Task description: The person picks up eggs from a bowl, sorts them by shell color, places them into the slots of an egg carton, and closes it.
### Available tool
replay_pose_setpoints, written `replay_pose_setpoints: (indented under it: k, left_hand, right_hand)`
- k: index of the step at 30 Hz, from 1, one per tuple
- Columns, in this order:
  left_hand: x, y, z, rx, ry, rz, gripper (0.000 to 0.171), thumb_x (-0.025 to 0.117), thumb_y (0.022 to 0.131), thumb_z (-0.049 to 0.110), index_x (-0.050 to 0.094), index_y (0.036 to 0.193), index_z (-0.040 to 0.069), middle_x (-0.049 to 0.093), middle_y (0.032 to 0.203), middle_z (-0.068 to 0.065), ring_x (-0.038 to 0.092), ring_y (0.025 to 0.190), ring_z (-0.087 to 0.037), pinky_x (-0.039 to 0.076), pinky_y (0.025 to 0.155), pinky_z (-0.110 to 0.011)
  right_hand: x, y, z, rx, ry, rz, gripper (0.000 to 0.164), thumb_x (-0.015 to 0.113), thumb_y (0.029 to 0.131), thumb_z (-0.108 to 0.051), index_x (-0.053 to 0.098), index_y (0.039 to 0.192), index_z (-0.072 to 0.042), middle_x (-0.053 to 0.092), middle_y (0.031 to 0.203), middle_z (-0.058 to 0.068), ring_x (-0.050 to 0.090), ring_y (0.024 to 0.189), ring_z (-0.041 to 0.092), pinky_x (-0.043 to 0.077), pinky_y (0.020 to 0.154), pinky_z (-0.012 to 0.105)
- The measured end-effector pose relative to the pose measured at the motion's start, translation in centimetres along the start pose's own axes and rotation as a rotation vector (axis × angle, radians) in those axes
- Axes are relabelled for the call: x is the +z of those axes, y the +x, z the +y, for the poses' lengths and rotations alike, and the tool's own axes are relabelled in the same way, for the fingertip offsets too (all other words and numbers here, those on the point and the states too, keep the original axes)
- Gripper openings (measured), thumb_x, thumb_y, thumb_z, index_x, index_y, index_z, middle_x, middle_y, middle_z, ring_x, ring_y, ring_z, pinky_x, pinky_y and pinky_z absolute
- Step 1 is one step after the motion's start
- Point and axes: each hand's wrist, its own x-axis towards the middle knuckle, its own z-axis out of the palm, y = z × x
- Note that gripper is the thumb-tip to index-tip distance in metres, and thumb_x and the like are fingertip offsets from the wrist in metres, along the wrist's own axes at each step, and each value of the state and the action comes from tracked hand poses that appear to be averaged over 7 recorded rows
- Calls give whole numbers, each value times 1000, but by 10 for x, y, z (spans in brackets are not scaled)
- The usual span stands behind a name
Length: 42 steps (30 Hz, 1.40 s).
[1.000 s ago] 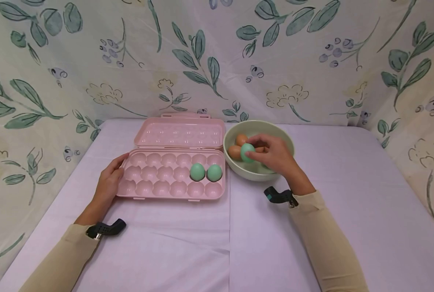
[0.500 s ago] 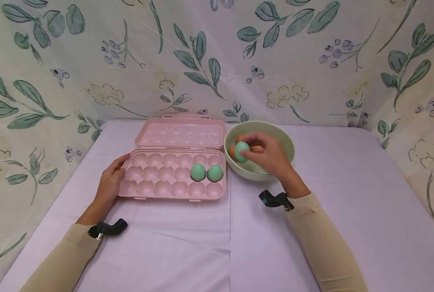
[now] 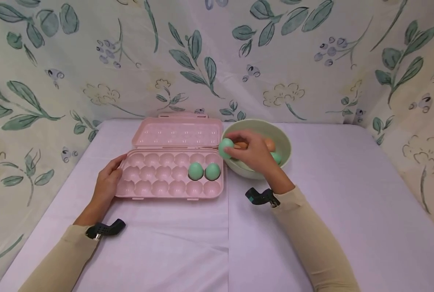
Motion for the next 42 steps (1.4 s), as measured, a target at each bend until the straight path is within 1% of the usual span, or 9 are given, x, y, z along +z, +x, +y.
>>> replay_pose_setpoints:
  k: [4,7,13,16,20,24,29,36,42]
  left_hand:
    - [0,0,-2,-10,-6,-3,47,33,99,4,41,145,4,37,152,-12,28,142,-27,25,115,-46]
    - [-1,0,-2,1,-10,-1,46,33,100,7,41,146,8,37,152,-9,28,142,-24,25,115,-45]
    - [0,0,-2,15,-11,3,46,33,100,10,42,146,10,37,152,-6,28,142,-22,25,115,-44]
    - [0,1,-3,16,-5,6,46,33,100,11,42,146,10,38,152,-6,29,142,-22,25,115,-44]
    - [0,1,-4,0,-1,9,47,33,100,11,42,146,10,37,152,-5,28,143,-21,25,115,-43]
    - [0,-1,-3,-10,-1,6,47,33,100,12,41,146,10,36,153,-4,27,143,-20,25,115,-43]
    - [1,-2,-1,-6,-11,7,46,33,100,11,41,146,11,36,153,-5,27,143,-21,25,115,-43]
    - [1,-3,1,-6,-29,-7,46,33,101,10,41,146,11,36,153,-5,26,143,-20,24,116,-42]
    - [0,-1,-2,-7,-27,-2,46,33,101,12,42,146,11,37,153,-4,28,143,-19,25,115,-42]
  right_hand:
    - [9,4,-4,-3,69,-28,33,75,85,-20,67,115,-9,66,112,6,61,103,19,54,79,28]
    - [15,8,-7,-13,122,-56,34,74,85,-16,65,117,-5,64,113,8,60,104,21,56,77,27]
    - [27,12,-32,-3,154,-98,36,69,86,-5,60,120,5,62,117,17,57,109,28,50,96,38]
    - [32,12,-46,-8,173,-123,36,66,86,0,58,120,10,60,118,22,56,110,32,47,99,45]
    - [43,19,-39,-12,181,-122,34,69,86,-7,61,118,3,63,114,16,58,108,27,47,97,47]
    - [55,25,-27,-29,192,-121,34,72,86,-13,63,117,-5,64,113,8,59,107,22,51,93,38]
    - [67,30,-24,-63,236,-143,33,73,85,-12,62,115,-5,63,113,8,61,108,22,53,91,34]
    - [83,35,-24,-56,301,-178,32,73,85,-10,62,114,-1,63,111,14,60,107,25,50,94,39]
    - [96,39,-25,-42,319,-197,31,73,85,-12,62,113,-4,64,110,11,60,107,25,51,94,35]
